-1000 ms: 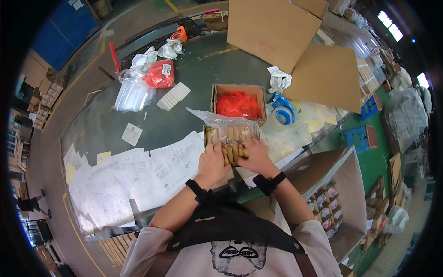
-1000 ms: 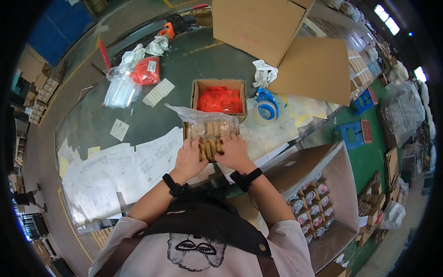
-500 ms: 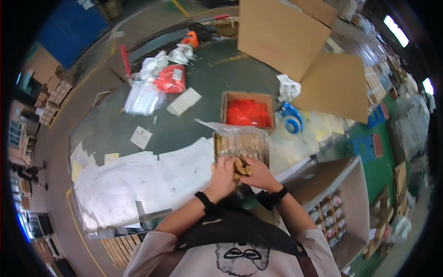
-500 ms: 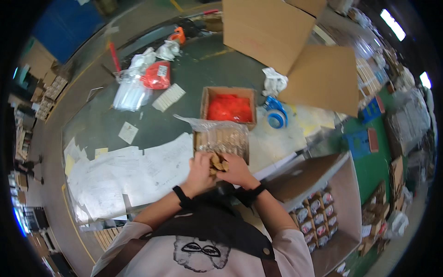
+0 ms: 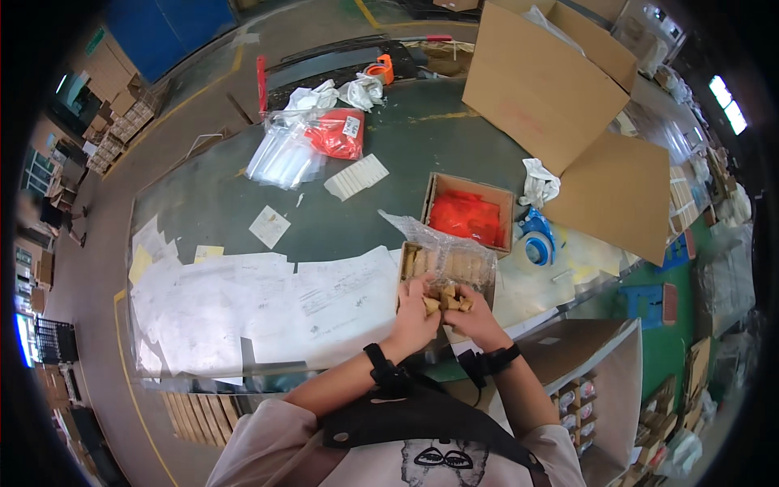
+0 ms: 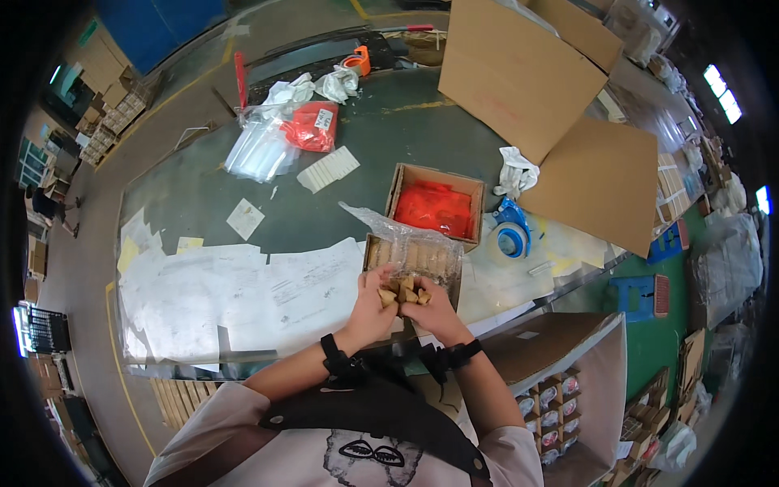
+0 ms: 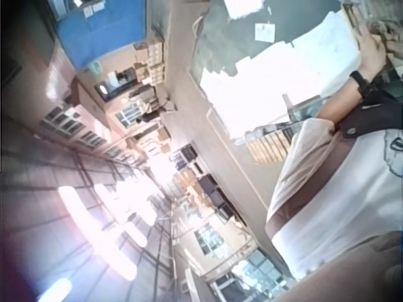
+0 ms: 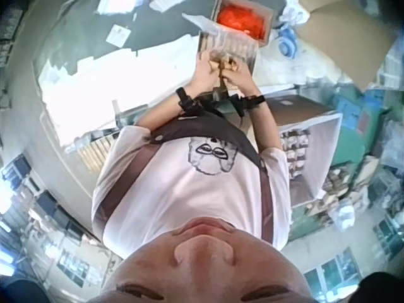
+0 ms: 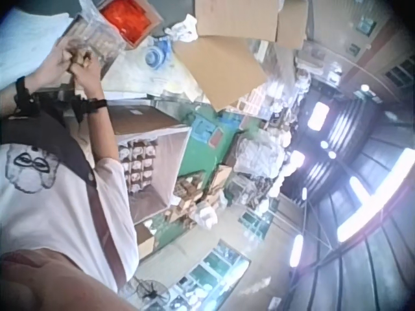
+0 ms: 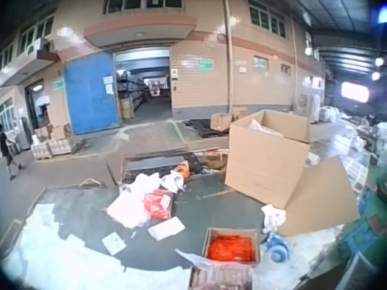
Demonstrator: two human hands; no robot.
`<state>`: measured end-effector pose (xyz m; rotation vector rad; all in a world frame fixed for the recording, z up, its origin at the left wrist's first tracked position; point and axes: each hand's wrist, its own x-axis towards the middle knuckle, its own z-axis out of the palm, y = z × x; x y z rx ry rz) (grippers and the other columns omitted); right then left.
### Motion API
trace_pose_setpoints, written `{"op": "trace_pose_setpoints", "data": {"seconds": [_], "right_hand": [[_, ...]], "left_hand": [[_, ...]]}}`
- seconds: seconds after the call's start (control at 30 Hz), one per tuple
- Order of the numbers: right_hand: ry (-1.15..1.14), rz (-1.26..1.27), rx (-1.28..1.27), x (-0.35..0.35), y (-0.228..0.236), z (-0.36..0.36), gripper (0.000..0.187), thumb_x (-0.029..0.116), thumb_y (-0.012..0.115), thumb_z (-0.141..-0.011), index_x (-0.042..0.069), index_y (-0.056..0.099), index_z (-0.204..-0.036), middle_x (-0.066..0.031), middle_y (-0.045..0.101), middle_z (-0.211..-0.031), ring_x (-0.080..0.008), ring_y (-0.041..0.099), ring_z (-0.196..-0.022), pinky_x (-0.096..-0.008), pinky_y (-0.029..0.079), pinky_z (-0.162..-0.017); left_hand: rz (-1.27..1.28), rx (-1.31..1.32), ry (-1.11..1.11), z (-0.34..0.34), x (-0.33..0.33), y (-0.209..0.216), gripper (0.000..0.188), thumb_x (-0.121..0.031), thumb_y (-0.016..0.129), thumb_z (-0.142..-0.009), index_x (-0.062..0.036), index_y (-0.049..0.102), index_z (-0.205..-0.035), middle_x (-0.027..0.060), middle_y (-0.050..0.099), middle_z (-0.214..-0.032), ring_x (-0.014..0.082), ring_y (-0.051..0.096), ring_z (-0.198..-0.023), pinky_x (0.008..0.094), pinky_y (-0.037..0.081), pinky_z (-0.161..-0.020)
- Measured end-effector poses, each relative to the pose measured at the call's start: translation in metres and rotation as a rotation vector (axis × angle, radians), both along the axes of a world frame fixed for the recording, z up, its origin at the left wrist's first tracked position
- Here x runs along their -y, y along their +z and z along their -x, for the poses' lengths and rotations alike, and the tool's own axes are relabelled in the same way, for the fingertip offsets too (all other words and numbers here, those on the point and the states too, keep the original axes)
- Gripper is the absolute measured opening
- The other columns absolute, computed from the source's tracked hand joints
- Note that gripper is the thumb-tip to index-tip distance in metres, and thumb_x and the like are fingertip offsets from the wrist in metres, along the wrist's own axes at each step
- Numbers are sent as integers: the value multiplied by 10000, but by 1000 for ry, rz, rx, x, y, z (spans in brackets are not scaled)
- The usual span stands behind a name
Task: The person packs small red and beige items into a large cardboard box lined with a plastic bag. They place the items into a grid-like insert inside the box, arranging them one by one. Finally, the person folds the flaps of the cardboard box to close it.
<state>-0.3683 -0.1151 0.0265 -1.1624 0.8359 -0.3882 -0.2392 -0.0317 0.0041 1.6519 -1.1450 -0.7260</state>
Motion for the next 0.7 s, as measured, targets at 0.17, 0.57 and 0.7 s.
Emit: {"op": "trace_pose_setpoints", "data": {"seconds": [0.17, 0.57, 0.7], "right_hand": [[7, 230, -155, 15, 28, -13, 388, 134, 665, -726, -33, 589, -1069, -94, 646, -933, -210, 630, -784, -304, 499, -685], [6, 107, 21, 31, 99, -37, 364, 35, 614, -798, 26, 497, -1142, -94, 530, -1026, -241, 562, -1038, -361, 532, -795], [-188, -99, 357, -49, 121, 35, 405, -75, 575, -813, 60, 473, -1181, -53, 561, -970, -157, 578, -964, -292, 522, -755]], "left_hand": [[-87, -1246, -31, -8, 30, 13, 464, -110, 591, -905, -54, 425, -1335, 75, 514, -1254, 170, 534, -1092, 294, 467, -905], [-109, -1845, -234, -46, 41, 22, 371, -497, 470, -943, -217, 563, -1168, 73, 612, -1150, 244, 593, -1036, 442, 524, -791], [-149, -1838, -254, -27, 32, 32, 304, -422, 475, -953, -182, 585, -1104, 109, 605, -1125, 306, 567, -1044, 433, 551, -716]]}}
